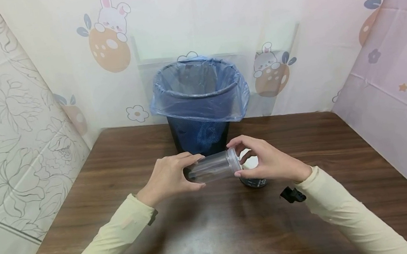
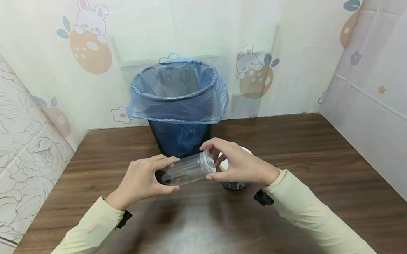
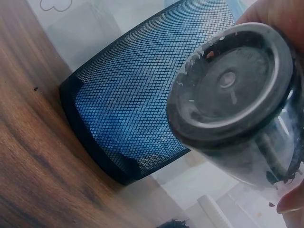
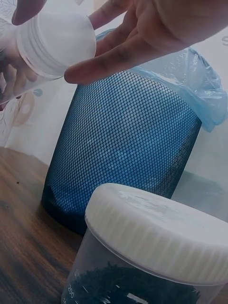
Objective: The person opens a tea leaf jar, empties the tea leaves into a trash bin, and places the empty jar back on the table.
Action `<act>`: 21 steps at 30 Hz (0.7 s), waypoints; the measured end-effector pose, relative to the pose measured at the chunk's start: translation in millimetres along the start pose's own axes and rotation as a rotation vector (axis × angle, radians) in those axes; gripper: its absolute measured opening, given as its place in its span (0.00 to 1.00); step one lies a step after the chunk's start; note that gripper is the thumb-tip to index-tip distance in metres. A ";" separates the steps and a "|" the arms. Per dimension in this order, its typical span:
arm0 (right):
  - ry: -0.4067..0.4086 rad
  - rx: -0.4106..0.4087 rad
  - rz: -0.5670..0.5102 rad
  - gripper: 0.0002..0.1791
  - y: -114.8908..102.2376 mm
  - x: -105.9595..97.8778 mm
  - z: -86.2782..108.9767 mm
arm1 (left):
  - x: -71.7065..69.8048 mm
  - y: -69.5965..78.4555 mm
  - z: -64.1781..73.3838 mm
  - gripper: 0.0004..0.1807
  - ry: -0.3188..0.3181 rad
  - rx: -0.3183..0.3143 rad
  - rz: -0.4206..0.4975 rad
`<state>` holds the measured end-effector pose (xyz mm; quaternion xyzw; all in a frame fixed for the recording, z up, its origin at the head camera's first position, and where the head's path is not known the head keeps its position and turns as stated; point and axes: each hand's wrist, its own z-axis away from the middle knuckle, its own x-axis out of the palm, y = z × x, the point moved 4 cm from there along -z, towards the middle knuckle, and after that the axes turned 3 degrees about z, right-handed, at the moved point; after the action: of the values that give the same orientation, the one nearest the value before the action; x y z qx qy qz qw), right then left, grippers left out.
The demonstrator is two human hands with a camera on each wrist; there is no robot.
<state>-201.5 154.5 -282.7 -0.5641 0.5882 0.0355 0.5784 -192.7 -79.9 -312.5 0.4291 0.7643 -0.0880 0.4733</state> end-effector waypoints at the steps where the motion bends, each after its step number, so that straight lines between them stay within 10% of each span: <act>1: 0.008 -0.003 -0.005 0.31 -0.1 -0.7 0.1 | -0.2 -0.2 -0.1 0.32 0.001 0.000 -0.001; 21: 0.113 -0.014 0.169 0.31 14.3 -31.2 20.2 | -3.9 -4.2 4.7 0.34 -0.017 -0.037 -0.015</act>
<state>-208.2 193.1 -275.6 -0.5177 0.6651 0.0565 0.5351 -192.1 -87.3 -313.0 0.4138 0.7649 -0.0807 0.4871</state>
